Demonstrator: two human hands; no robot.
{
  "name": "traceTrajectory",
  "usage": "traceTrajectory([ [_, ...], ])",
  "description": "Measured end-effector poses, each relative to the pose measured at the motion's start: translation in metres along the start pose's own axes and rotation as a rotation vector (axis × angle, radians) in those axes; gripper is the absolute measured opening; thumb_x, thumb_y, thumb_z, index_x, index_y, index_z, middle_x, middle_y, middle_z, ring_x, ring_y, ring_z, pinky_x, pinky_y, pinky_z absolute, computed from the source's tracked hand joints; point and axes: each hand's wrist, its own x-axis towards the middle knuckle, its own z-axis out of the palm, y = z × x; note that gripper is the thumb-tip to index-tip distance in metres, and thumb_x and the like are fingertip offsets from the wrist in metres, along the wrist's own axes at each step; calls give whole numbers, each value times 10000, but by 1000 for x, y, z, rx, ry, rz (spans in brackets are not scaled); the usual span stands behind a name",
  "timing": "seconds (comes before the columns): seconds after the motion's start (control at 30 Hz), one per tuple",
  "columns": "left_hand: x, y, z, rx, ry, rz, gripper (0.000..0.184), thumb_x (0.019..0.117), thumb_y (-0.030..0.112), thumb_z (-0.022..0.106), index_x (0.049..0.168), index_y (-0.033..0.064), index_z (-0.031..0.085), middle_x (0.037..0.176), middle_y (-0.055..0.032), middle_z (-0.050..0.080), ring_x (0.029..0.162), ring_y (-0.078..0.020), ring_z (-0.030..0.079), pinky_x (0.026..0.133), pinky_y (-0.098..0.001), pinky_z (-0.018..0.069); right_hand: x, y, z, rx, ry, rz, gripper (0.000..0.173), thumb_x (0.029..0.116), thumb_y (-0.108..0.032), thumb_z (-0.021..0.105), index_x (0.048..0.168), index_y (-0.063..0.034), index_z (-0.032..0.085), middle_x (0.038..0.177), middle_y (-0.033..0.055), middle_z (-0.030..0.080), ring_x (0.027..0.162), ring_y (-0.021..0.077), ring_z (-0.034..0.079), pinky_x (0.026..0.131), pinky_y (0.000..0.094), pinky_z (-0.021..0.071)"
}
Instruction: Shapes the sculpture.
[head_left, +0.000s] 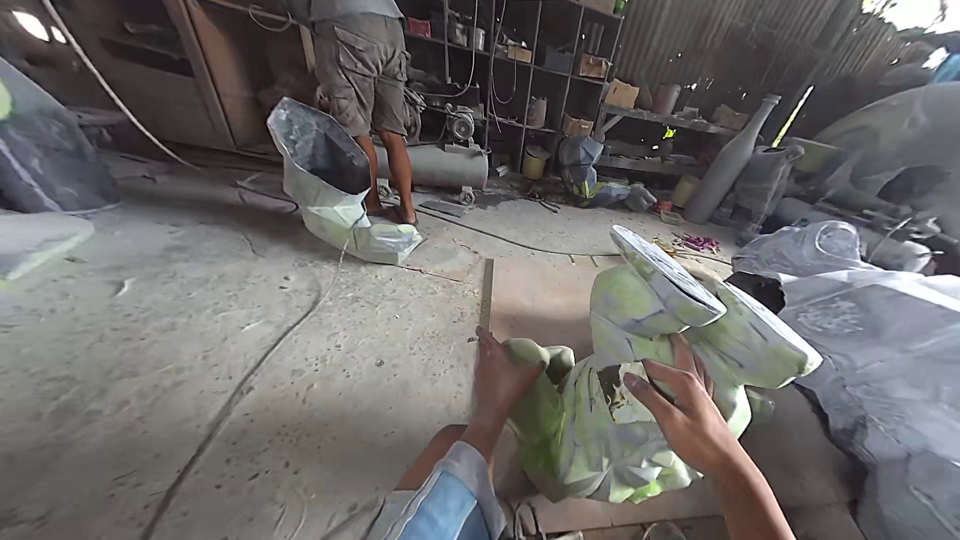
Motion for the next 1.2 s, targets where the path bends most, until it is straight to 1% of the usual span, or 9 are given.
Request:
traceTrajectory([
  [0.17, 18, 7, 2, -12, -92, -2, 1498, 576, 451, 973, 1620, -12, 4, 1548, -289, 404, 1260, -441, 584, 1004, -619, 505, -1, 6, -22, 13, -93, -45, 458, 960, -625, 540, 1141, -276, 774, 1682, 154, 239, 1565, 320, 190, 1223, 590, 267],
  [0.27, 27, -3, 2, -42, -94, 35, 1467, 602, 461, 952, 1633, 21, 5, 1562, -253, 414, 1284, -420, 578, 1022, -619, 496, -17, -8, -46, 1, -101, -185, 378, 987, -528, 579, 1094, -230, 787, 1637, 48, 379, 1536, 255, 292, 1218, 512, 345],
  [0.4, 36, -10, -4, -70, -134, 75, 1403, 639, 445, 929, 1649, 79, 25, 1535, -213, 475, 1275, -403, 590, 1036, -626, 487, -31, -42, -95, 17, -52, -405, 267, 1047, -274, 574, 1166, -103, 741, 1258, 43, 701, 1123, 152, 684, 938, 390, 607],
  [0.47, 39, -12, -4, -50, -136, 79, 1377, 642, 469, 916, 1647, 88, 53, 1458, -206, 551, 1210, -393, 633, 994, -616, 518, -27, -72, -122, -37, 76, -431, 264, 1050, -255, 566, 1149, -71, 727, 1039, 25, 744, 921, 95, 714, 802, 327, 626],
  [0.57, 37, -12, -2, -41, -138, 66, 1346, 658, 474, 903, 1652, 126, 65, 1447, -187, 565, 1199, -394, 637, 980, -614, 523, 2, -99, -149, -257, 247, -521, 278, 1024, -370, 553, 1094, -173, 737, 956, -88, 717, 833, -3, 669, 716, 233, 593],
  [0.67, 30, -6, -3, -27, -133, 46, 1334, 660, 477, 900, 1655, 151, 74, 1435, -194, 572, 1161, -400, 655, 944, -623, 538, 36, -117, -155, -411, 283, -630, 260, 982, -330, 549, 1067, -174, 739, 937, -91, 700, 807, -6, 654, 681, 237, 579],
  [0.8, 25, 2, 0, -9, -139, 73, 1285, 690, 477, 882, 1654, 139, 102, 1565, -166, 454, 1212, -383, 628, 962, -593, 533, 60, -118, -147, -542, 223, -725, 290, 997, -249, 528, 1175, -181, 746, 1088, -50, 720, 975, 52, 688, 812, 303, 607],
  [0.97, 20, 12, 5, 28, -160, 89, 1257, 691, 473, 864, 1657, 161, 121, 1552, -136, 477, 1233, -391, 608, 970, -596, 521, 73, -109, -138, -687, 189, -736, 345, 1006, -275, 477, 1225, -244, 742, 1134, -32, 721, 952, 138, 717, 714, 421, 613],
  [1.2, 11, 20, 13, 67, -161, 86, 1224, 701, 504, 842, 1655, 167, 153, 1592, -106, 431, 1283, -375, 572, 969, -570, 527, 94, -99, -144, -710, 167, -668, 320, 1019, -283, 508, 1228, -225, 743, 1134, -20, 733, 992, 161, 719, 799, 454, 612],
])
